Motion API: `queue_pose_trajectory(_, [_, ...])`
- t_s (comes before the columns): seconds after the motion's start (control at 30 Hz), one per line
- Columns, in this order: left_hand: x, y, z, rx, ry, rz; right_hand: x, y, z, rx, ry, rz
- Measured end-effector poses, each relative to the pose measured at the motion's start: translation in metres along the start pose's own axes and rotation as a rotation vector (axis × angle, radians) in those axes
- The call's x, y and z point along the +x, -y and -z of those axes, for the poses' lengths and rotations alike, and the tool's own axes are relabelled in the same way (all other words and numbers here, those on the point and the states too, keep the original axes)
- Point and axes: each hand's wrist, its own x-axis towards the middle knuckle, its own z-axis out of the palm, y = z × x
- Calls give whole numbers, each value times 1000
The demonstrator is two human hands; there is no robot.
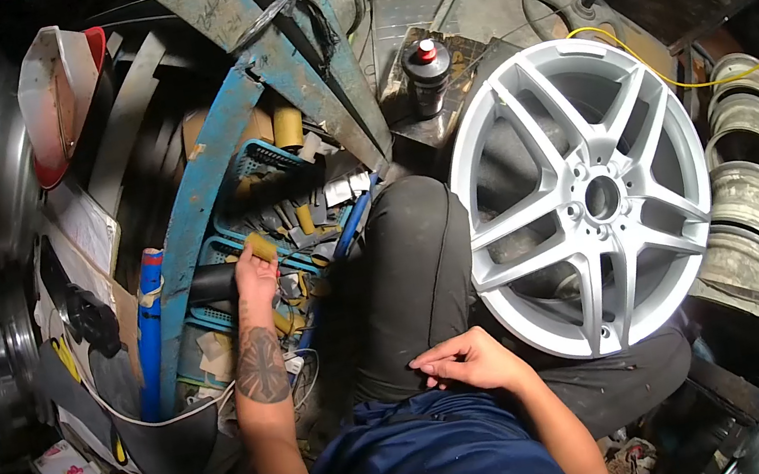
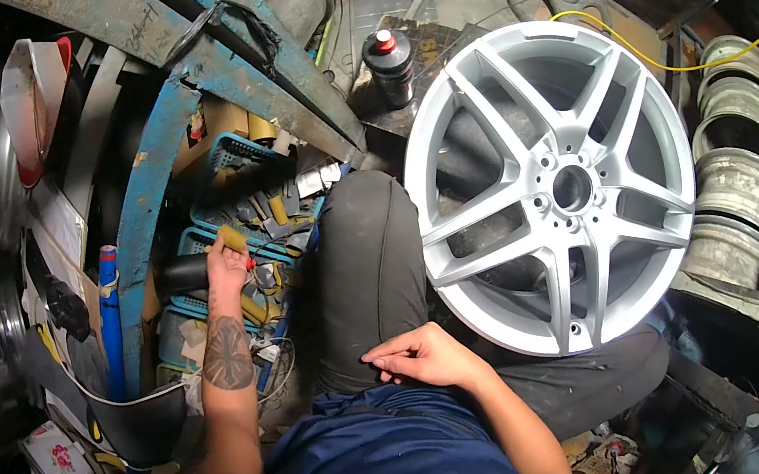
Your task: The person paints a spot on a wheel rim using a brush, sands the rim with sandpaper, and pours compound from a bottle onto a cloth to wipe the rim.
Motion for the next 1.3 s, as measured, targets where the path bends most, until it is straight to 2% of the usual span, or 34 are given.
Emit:
queue_pose_trajectory(0.13, [-79,-4,-48,71,575,17,-3,22,-11,-166,-142,142])
queue_pose_trajectory(0.2, [-137,-2,-92,83,588,-27,-1,28,-14,-171,-253,242])
queue_pose_trajectory(0.23, [-151,-1,-105,96,630,-34,-2,33,-14,-93,-285,189])
queue_pose_trajectory(0.3, [-176,3,-123,100,840,-7,0,49,-11,-78,-387,314])
queue_pose_trajectory(0.37, [-216,11,-154,137,929,-45,5,61,-5,-22,-439,382])
queue_pose_trajectory(0.43, [-246,20,-172,249,970,-79,6,75,-2,101,-440,431])
queue_pose_trajectory(0.5, [-267,32,-186,440,1052,-156,7,82,3,-12,-431,528])
queue_pose_trajectory(0.53, [-280,35,-199,475,1087,-163,5,84,5,65,-404,523])
queue_pose_trajectory(0.57, [-293,38,-205,510,1113,-159,0,82,5,148,-377,508])
queue_pose_trajectory(0.67, [-307,49,-215,697,1086,-297,-7,81,10,12,-641,647])
queue_pose_trajectory(0.7, [-311,52,-215,728,1060,-289,-12,79,8,32,-710,661])
queue_pose_trajectory(0.77, [-316,62,-221,787,1023,-272,-19,68,16,-140,-803,709])
queue_pose_trajectory(0.8, [-317,69,-224,862,1014,-381,-23,64,24,-238,-855,739])
queue_pose_trajectory(0.9, [-322,79,-230,999,1108,-605,-42,52,30,-210,-867,692])
queue_pose_trajectory(0.93, [-320,81,-230,1017,1174,-594,-49,48,32,-144,-834,666])
queue_pose_trajectory(1.03, [-334,85,-234,900,1171,-71,-69,40,38,-248,-820,748])
queue_pose_trajectory(1.1, [-340,94,-235,910,1133,9,-81,34,40,-271,-767,734])
queue_pose_trajectory(1.2, [-344,109,-235,990,1112,17,-93,25,42,-241,-768,636])
queue_pose_trajectory(1.3, [-351,119,-239,1068,1146,-33,-93,10,36,5,-848,560])
